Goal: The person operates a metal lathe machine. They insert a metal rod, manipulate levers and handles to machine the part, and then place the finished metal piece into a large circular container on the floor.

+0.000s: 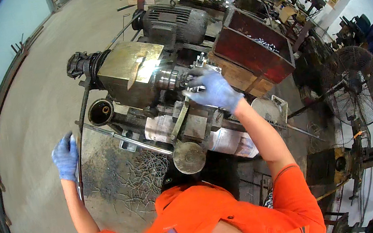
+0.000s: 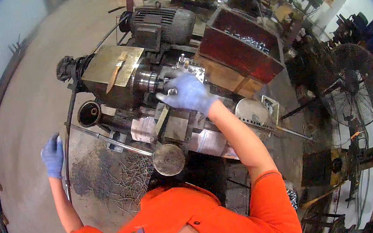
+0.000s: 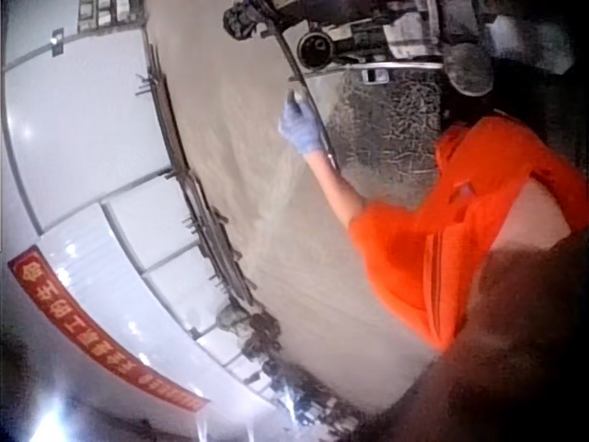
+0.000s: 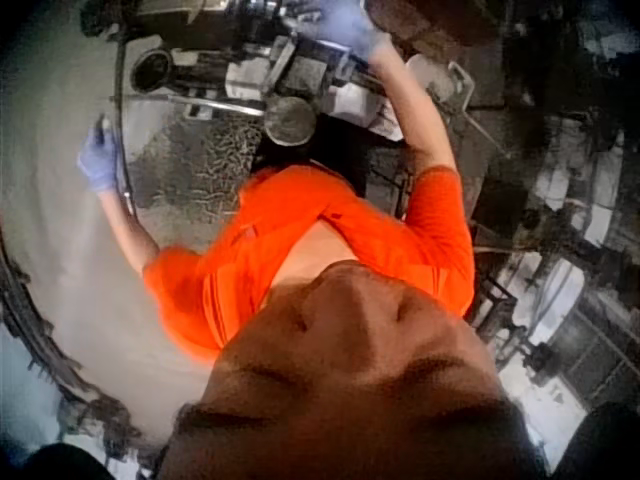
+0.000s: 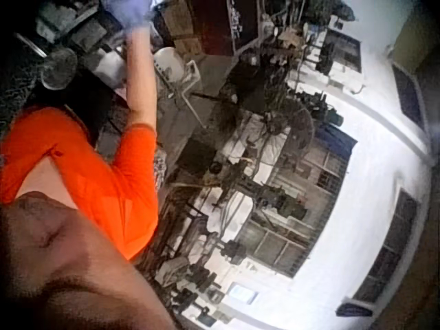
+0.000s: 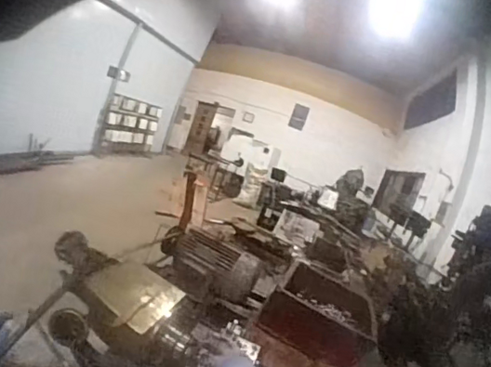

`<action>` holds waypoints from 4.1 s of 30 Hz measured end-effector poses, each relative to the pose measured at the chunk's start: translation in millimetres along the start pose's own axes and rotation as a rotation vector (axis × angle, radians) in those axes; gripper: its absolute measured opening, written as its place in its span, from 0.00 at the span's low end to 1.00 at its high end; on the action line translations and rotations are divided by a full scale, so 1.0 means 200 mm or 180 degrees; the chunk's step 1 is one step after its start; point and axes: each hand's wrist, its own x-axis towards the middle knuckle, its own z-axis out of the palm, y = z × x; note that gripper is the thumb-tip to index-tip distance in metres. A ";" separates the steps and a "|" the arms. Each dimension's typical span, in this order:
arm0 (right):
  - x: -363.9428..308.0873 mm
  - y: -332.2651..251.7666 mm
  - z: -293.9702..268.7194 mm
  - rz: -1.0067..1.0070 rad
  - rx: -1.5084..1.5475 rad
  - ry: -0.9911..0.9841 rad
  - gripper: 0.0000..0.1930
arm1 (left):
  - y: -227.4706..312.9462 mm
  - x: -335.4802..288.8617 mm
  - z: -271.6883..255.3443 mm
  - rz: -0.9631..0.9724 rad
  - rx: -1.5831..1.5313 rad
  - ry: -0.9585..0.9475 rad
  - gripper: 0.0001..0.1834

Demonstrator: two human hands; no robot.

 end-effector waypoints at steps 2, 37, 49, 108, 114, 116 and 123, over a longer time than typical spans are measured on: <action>0.14 0.07 0.15 0.0580 -0.0188 -0.0983 0.25 | -0.15 -0.12 -0.02 -0.0140 0.0197 -0.0216 0.12; 0.43 0.16 0.33 0.2011 0.1977 -0.1016 0.27 | -0.24 -0.63 -0.02 -0.1139 0.0983 -0.1265 0.15; 0.43 0.11 0.28 0.2486 0.2430 -0.0817 0.25 | -1.04 -0.19 0.05 -0.0039 0.2271 -0.0947 0.11; -3.30 -0.11 -0.54 0.6337 -0.1983 -0.0733 0.21 | 0.11 0.04 0.99 -0.3954 -0.3771 0.1120 0.08; -3.41 -0.11 -0.52 0.6268 -0.2090 -0.0694 0.20 | 0.09 0.04 1.02 -0.3961 -0.3760 0.1111 0.07; -3.42 -0.11 -0.51 0.6231 -0.2196 -0.0722 0.19 | 0.10 0.05 1.02 -0.3969 -0.3765 0.1061 0.07; -3.39 -0.14 -0.50 0.6164 -0.2177 -0.0652 0.23 | 0.05 0.04 1.04 -0.3966 -0.3881 0.1098 0.08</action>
